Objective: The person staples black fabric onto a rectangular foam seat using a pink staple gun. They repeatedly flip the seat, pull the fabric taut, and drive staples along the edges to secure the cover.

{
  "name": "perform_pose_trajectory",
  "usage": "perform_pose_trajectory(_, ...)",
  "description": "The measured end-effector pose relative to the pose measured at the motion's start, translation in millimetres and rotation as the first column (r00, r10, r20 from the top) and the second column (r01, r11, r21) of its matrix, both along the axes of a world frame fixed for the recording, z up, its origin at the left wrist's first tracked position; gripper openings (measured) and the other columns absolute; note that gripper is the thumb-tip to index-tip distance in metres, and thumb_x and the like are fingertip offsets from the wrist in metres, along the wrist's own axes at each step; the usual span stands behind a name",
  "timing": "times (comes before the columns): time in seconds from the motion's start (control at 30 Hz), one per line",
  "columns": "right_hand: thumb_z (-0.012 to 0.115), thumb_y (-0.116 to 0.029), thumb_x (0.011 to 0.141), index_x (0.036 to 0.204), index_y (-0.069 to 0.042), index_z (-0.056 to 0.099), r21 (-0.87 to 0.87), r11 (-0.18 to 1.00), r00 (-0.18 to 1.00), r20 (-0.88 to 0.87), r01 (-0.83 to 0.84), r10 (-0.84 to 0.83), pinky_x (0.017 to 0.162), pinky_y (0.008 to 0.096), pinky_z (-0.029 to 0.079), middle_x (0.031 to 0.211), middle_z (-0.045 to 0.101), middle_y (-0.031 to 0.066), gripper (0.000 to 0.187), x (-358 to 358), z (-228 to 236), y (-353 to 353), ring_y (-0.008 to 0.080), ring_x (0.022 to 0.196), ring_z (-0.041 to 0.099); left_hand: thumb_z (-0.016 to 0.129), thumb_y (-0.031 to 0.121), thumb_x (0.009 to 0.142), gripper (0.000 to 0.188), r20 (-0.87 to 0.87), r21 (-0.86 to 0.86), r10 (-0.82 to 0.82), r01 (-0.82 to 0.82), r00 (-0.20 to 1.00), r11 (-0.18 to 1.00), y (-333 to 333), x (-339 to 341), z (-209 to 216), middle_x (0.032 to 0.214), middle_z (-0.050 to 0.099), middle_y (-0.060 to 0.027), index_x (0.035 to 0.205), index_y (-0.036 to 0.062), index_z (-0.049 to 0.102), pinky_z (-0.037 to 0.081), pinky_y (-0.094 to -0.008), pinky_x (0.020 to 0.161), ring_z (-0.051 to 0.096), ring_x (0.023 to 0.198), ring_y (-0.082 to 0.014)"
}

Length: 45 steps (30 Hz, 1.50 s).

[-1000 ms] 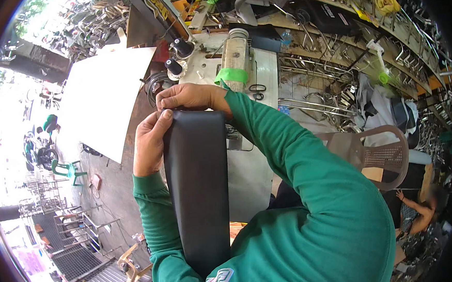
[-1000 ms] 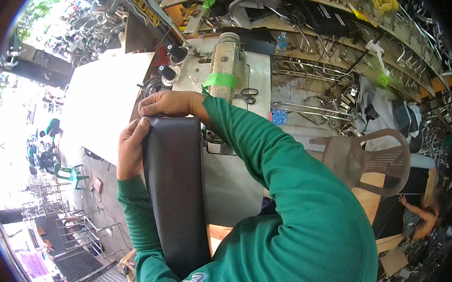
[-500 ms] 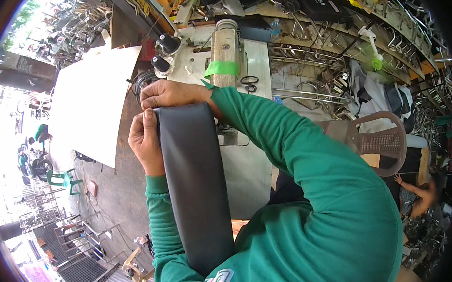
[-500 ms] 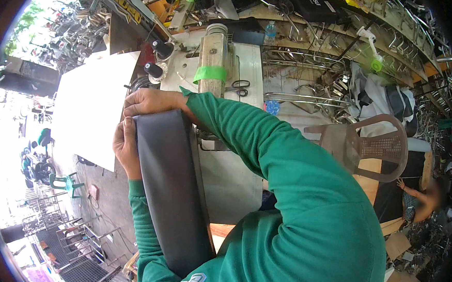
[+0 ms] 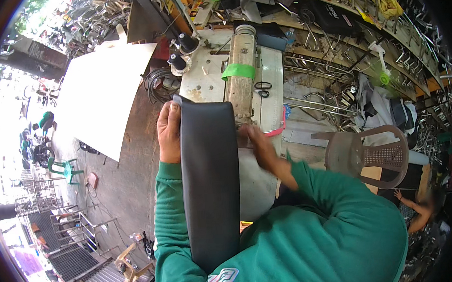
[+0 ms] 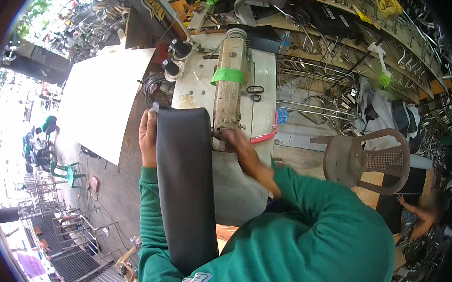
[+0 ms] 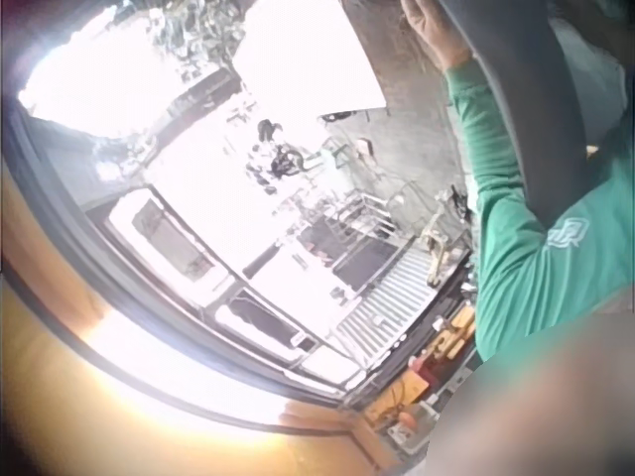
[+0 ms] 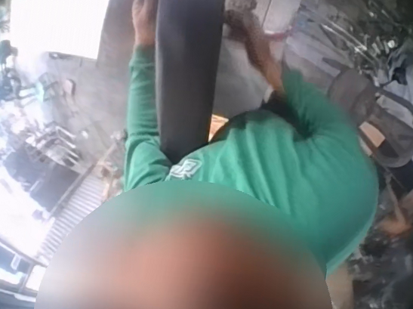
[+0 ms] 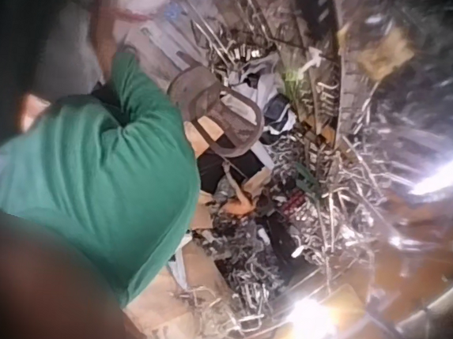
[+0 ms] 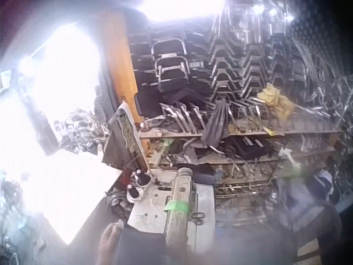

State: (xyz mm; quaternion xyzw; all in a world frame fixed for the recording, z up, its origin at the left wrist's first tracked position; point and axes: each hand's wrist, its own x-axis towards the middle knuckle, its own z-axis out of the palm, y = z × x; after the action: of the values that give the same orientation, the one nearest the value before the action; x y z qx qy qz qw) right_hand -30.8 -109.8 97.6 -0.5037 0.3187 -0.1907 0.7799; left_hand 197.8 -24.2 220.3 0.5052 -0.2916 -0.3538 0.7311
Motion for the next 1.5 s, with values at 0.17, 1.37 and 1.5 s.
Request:
perform_pose_trajectory(0.17,0.040,-0.103,0.089,0.175,-0.013,0.028,0.710,0.407,0.787,0.343,-0.575,0.513,0.120,0.0637,0.042,0.172,0.042,0.0165,0.125,-49.4,-22.4,122.5,0.0365,0.151,0.050,0.058,0.025,0.120,0.025,-0.094,0.008,-0.052,0.053,0.994,0.999,5.7,-23.2,14.8,0.090,0.063,0.0071,0.102,0.0092,0.066,0.046,-0.0211,0.070,0.054,0.077,-0.0011)
perform_pose_trajectory(1.37,0.066,-0.036,0.102,0.116,-0.006,0.058,-0.707,0.318,0.768,-0.515,-0.632,0.381,0.074,0.0580,0.060,0.090,0.074,0.0243,0.034,-167.4,-119.5,-1.1,0.0478,0.082,0.075,0.091,0.023,0.088,0.038,0.738,0.488,-0.508,0.169,0.445,0.856,20.0,-122.5,-247.0,0.089,0.072,-0.0140,0.109,0.0078,0.063,0.054,-0.0535,0.079,0.071,0.089,-0.0431)
perform_pose_trajectory(1.5,0.064,-0.036,0.104,0.117,-0.006,0.055,-0.711,0.230,0.746,-0.623,-0.665,0.233,0.071,0.0568,0.061,0.089,0.076,0.0219,0.034,-136.8,-111.5,4.9,0.0456,0.079,0.076,0.087,0.023,0.091,0.033,0.677,0.509,-0.533,0.201,0.507,0.837,19.5,-119.2,-243.8,0.089,0.074,-0.0150,0.108,0.0083,0.063,0.056,-0.0533,0.081,0.073,0.091,-0.0431)
